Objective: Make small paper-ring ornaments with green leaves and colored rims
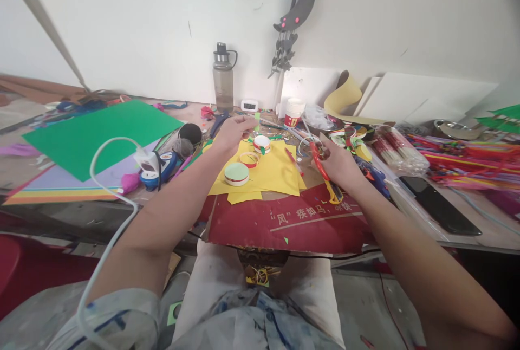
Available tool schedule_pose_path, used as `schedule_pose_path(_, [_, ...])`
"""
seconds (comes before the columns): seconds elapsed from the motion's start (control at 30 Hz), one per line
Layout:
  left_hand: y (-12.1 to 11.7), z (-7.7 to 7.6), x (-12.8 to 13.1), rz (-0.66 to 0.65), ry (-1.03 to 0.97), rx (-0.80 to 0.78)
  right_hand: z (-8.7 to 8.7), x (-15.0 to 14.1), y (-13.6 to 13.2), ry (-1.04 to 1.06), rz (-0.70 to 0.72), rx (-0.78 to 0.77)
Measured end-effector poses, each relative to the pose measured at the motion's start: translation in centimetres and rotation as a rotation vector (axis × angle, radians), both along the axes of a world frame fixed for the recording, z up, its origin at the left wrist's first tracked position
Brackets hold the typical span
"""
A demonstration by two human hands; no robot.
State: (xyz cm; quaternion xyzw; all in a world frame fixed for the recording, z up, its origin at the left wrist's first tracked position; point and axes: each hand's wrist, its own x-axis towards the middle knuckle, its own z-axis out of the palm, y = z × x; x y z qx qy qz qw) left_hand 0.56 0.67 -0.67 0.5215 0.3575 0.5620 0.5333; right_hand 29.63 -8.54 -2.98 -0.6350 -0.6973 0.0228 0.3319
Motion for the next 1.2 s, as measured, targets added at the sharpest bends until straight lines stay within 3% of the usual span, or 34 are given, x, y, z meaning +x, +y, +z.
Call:
schedule_pose_path(0.1, [0.1,-0.1,-0.1,0.001,-0.001,-0.006,1.3,-0.7,0.5,0.085,0.023,0.072])
schedule_pose_path(0.23, [0.2,-0.4,-0.1,-0.004,0.0,0.001,2.9,-2.2,1.2,0.382,0.192,0.155])
schedule_pose_path(0.37, [0.1,-0.4,-0.1,0.022,0.032,-0.012,3.4,-4.1,1.6,0.629,0.283,0.008])
schedule_pose_path(0.5, [0.0,-0.4,0.0,0.013,0.039,0.006,2.2,-5.8,1.9,0.792,0.267,-0.086])
schedule_pose_path(0.7, [-0.1,-0.5,0.0,0.012,0.025,0.031,1.0,-7.0,0.9,0.769,0.376,-0.2])
schedule_pose_path(0.9, [-0.8,0.0,0.3,-0.001,-0.044,0.048,1.5,-6.8,-0.8,0.798,0.406,-0.143])
schedule_pose_path(1.2, [-3.0,0.7,1.2,-0.178,-0.151,-0.045,1.6,-7.2,-2.1,0.608,0.493,-0.185])
